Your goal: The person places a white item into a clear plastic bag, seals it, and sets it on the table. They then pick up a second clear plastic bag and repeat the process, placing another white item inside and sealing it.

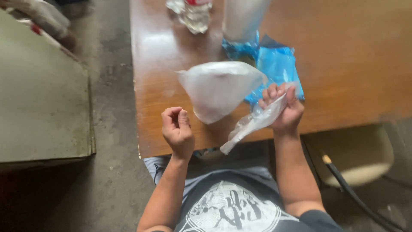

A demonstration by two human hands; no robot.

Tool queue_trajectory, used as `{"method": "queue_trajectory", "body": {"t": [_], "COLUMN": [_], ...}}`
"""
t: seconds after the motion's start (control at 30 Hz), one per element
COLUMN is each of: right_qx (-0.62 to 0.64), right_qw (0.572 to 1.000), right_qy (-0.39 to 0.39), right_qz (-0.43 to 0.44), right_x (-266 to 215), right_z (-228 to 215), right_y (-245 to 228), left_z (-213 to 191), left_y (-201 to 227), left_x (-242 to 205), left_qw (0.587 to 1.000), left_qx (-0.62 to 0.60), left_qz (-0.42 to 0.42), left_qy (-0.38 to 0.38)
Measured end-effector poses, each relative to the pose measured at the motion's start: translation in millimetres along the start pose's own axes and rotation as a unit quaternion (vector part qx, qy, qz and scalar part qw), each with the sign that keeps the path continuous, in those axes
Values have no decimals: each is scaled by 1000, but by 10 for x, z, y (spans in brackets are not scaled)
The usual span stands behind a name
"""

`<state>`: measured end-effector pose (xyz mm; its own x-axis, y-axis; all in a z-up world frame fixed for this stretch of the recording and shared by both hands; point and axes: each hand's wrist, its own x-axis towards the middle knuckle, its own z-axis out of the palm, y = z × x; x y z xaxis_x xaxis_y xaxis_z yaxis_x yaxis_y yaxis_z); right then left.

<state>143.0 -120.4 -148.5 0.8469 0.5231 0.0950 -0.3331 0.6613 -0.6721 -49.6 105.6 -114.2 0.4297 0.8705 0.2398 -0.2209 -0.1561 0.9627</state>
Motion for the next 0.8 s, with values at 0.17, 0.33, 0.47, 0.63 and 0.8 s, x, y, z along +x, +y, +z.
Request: {"method": "queue_trajectory", "body": {"t": [0.17,0.33,0.47,0.63,0.8], "right_qx": [48,-26,-77,-79,-131], "right_qw": [964,938,934,935,935], "right_qy": [-251,-322,-318,-301,-263], "right_qz": [-79,-127,-147,-168,-199], "right_x": [-203,-331,-402,-425,-421], "right_z": [535,1077,1068,827,676], "right_y": [-291,-332,-322,-224,-93], "left_z": [272,504,663,663,532], "left_y": [764,1150,1025,1194,1177], "left_x": [-135,-183,-263,-218,-210], "left_qw": [927,913,922,931,923], "left_qx": [-45,34,-19,-141,-205], "left_qz": [328,232,75,125,163], "left_qy": [-173,-335,-378,-314,-283]}}
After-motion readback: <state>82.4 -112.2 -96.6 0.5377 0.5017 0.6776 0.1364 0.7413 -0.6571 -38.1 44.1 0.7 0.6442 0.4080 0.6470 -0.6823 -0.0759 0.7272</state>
